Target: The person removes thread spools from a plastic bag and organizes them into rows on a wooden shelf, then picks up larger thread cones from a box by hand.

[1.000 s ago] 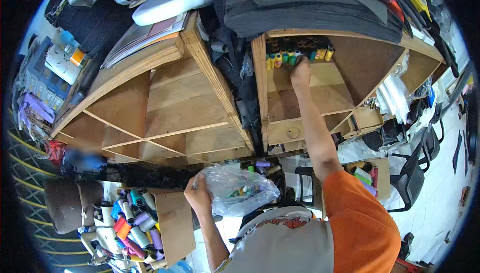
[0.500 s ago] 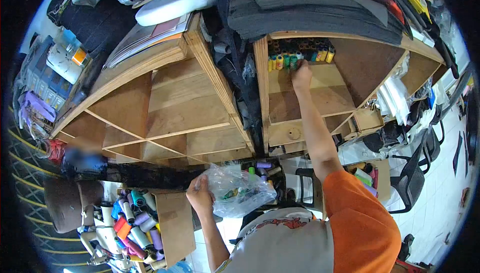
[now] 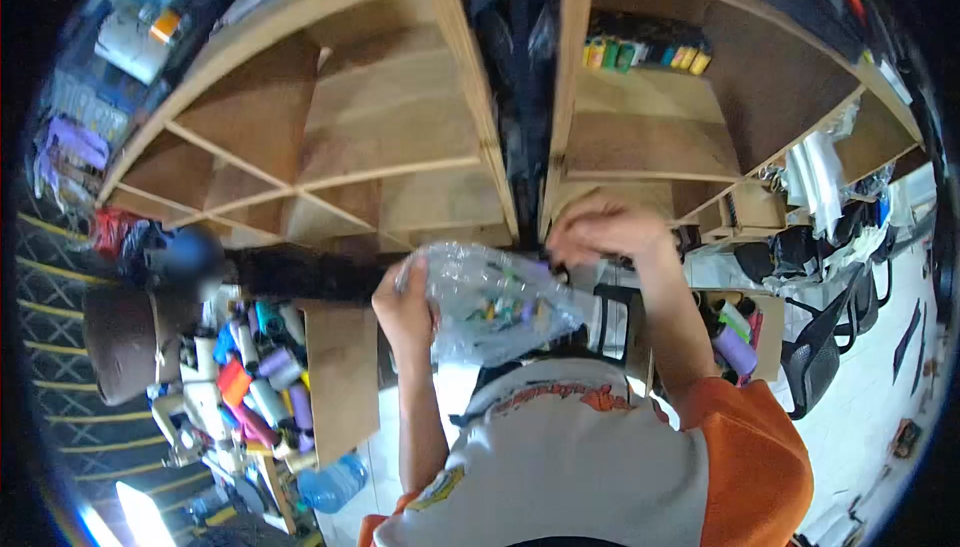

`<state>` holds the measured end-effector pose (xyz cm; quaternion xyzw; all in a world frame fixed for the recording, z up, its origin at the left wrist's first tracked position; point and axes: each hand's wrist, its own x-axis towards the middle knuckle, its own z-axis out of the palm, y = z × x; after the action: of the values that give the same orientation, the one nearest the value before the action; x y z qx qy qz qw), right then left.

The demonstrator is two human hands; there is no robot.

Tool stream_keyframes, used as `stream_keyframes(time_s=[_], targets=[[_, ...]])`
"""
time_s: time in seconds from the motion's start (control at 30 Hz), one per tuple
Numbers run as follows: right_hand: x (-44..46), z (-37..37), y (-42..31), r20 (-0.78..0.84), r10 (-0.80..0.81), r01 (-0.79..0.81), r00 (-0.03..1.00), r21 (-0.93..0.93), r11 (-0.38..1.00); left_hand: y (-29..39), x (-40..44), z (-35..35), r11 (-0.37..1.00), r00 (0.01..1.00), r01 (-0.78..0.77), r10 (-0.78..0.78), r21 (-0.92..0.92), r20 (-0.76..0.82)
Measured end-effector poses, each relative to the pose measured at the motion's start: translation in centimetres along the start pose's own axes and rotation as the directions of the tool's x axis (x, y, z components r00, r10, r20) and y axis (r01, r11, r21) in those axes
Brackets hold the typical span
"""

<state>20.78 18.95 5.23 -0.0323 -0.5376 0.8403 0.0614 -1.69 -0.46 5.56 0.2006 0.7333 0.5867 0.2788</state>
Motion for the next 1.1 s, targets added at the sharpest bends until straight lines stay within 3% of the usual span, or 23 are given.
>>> stream_keyframes(time_s=[0.07,0.1,0.13,0.2,0.23,0.3,0.4,0.47,0.73,0.83,1.1], targets=[[2.8,5.7,2.0,0.094,0.185,-0.158,0.978,-0.241,0.958,0.4,-0.5,0.4,0.997,0.998,-0.033,0.037,-0.076,0.051],[4.0,7.6,4.5,-0.050,0.326,-0.327,0.944,-0.291,0.899,0.6,-0.9,0.8,0.989,0.994,-0.055,0.067,-0.139,0.086],[5.3,6.7,10.3,-0.044,0.061,-0.075,0.997,-0.632,0.771,0.8,-1.5,1.2,0.990,0.992,-0.046,0.061,-0.132,0.113],[8.4,7.9,13.7,-0.332,0.330,-0.436,0.883,-0.842,0.318,1.5,-2.8,1.9,0.993,0.984,-0.036,0.055,-0.115,0.169],[9.2,7.5,15.9,-0.388,0.278,-0.459,0.879,-0.847,0.268,1.9,-3.2,2.2,0.991,0.983,-0.033,0.055,-0.128,0.173],[9.6,6.6,19.4,-0.418,0.140,-0.439,0.898,-0.819,0.370,2.4,-4.0,2.6,0.988,0.983,-0.024,0.051,-0.151,0.179],[8.9,5.9,21.7,-0.441,0.087,-0.425,0.893,-0.768,0.479,2.7,-4.5,2.6,0.993,0.983,-0.058,0.075,-0.106,0.167],[8.4,5.8,22.6,-0.455,0.086,-0.433,0.887,-0.749,0.502,1.8,-4.4,2.3,0.988,0.974,-0.122,0.137,-0.091,0.182],[6.1,5.7,23.7,-0.478,0.098,-0.443,0.873,-0.694,0.568,0.4,-4.4,3.0,0.984,0.975,-0.030,0.067,-0.176,0.210],[5.3,5.8,23.8,-0.481,0.093,-0.439,0.872,-0.681,0.587,0.9,-4.4,3.1,0.993,0.971,-0.007,0.034,-0.115,0.235],[3.2,5.1,22.8,-0.413,0.102,-0.375,0.905,-0.664,0.647,-0.1,-3.0,3.0,0.990,0.972,-0.031,0.062,-0.139,0.225]])
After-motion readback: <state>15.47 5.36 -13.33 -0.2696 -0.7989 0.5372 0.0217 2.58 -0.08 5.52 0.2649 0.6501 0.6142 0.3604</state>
